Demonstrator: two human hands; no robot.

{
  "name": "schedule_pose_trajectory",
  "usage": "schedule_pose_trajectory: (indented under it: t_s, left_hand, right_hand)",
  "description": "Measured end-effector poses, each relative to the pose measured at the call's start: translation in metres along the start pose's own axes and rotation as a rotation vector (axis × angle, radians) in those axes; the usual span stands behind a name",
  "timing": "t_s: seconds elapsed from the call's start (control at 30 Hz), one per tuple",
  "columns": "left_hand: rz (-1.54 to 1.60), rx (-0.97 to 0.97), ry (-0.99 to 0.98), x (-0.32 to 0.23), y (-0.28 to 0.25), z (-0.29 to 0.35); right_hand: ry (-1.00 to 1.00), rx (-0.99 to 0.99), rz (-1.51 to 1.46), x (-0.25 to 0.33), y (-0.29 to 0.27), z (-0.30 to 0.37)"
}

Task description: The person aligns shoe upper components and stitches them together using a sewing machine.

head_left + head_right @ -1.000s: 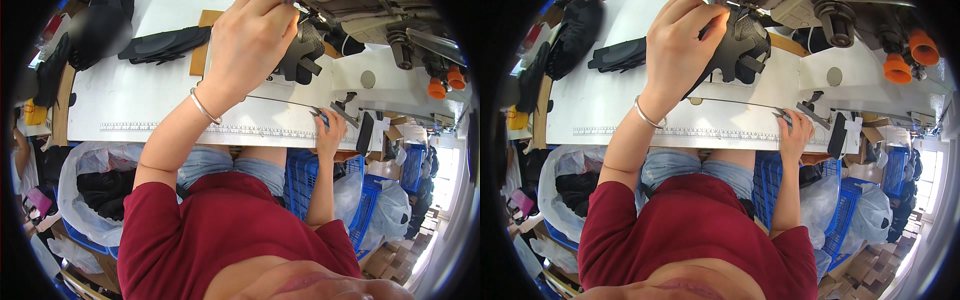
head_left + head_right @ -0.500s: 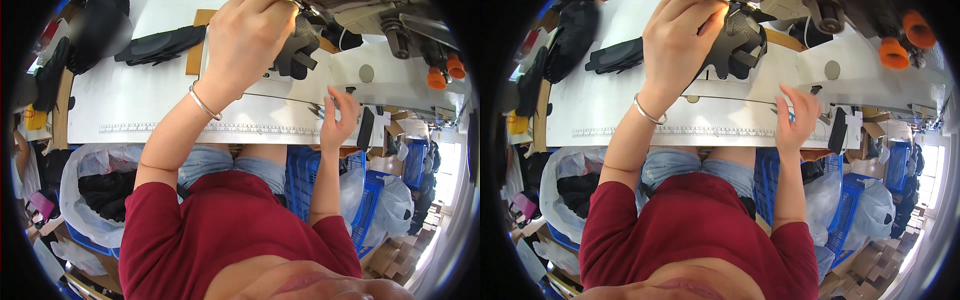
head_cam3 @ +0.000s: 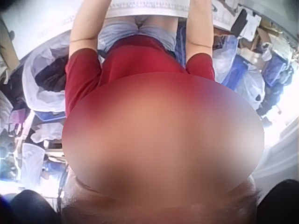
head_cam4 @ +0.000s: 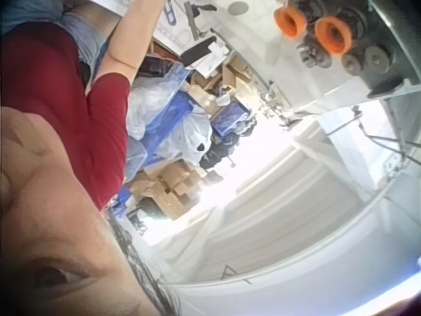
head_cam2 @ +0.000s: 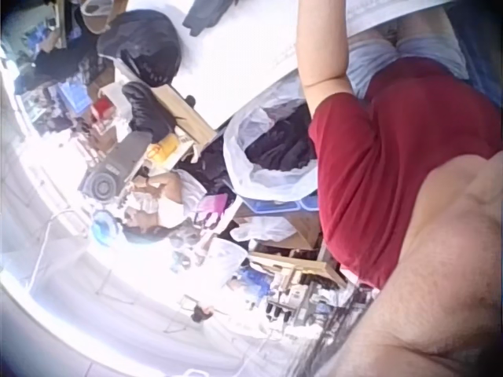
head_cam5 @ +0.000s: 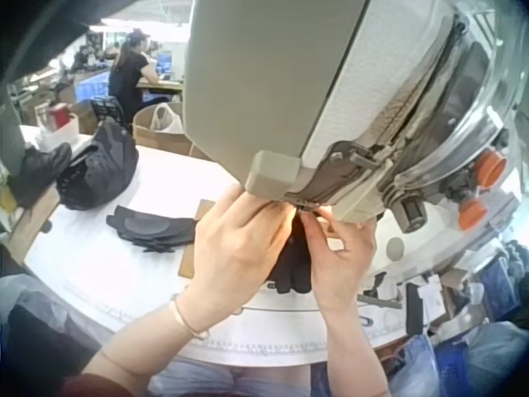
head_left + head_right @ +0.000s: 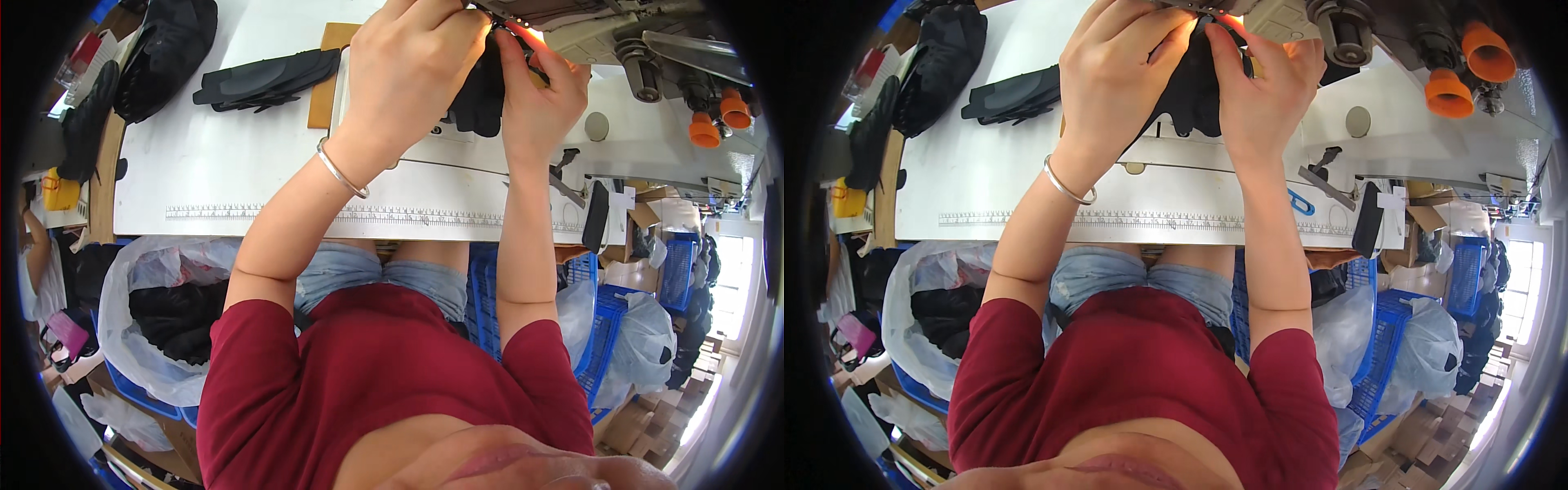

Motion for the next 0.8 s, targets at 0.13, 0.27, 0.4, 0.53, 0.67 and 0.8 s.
schedule_pose_trajectory:
  t_s: [0.13, 0.27, 0.4, 0.53, 0.67, 0.8]
  left_hand:
    - [0.005, 0.012, -0.002, 0.001, -0.001, 0.0]
    - [-0.014, -0.03, 0.051, 0.007, 0.004, 0.008]
    - [-0.152, -0.091, 0.245, -0.004, -0.002, 0.021]
    - [-0.066, -0.021, 0.211, -0.009, -0.001, 0.03]
    - [-0.054, -0.018, 0.195, -0.012, -0.007, 0.029]
    - [-0.019, -0.052, 0.21, -0.019, -0.011, 0.029]
  right_hand:
    - [-0.017, 0.016, 0.007, 0.002, 0.005, -0.006]
    - [0.024, 0.014, -0.005, 0.004, 0.003, -0.003]
    - [0.058, 0.027, -0.089, 0.02, -0.024, 0.003]
    - [0.152, 0.064, -0.201, 0.028, -0.042, 0.013]
    - [0.166, 0.107, -0.287, 0.024, -0.045, 0.012]
    - [0.443, 0.255, -0.89, 0.021, -0.045, 0.008]
Point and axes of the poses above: each hand's wrist, its own z-axis away from the middle knuckle, its own y-axis out of the palm, x = y × z, the point moved 3 cm from there along -z, towards the middle knuckle, and after that the axes turned 6 degrees about -x, right-handed, at the moved point
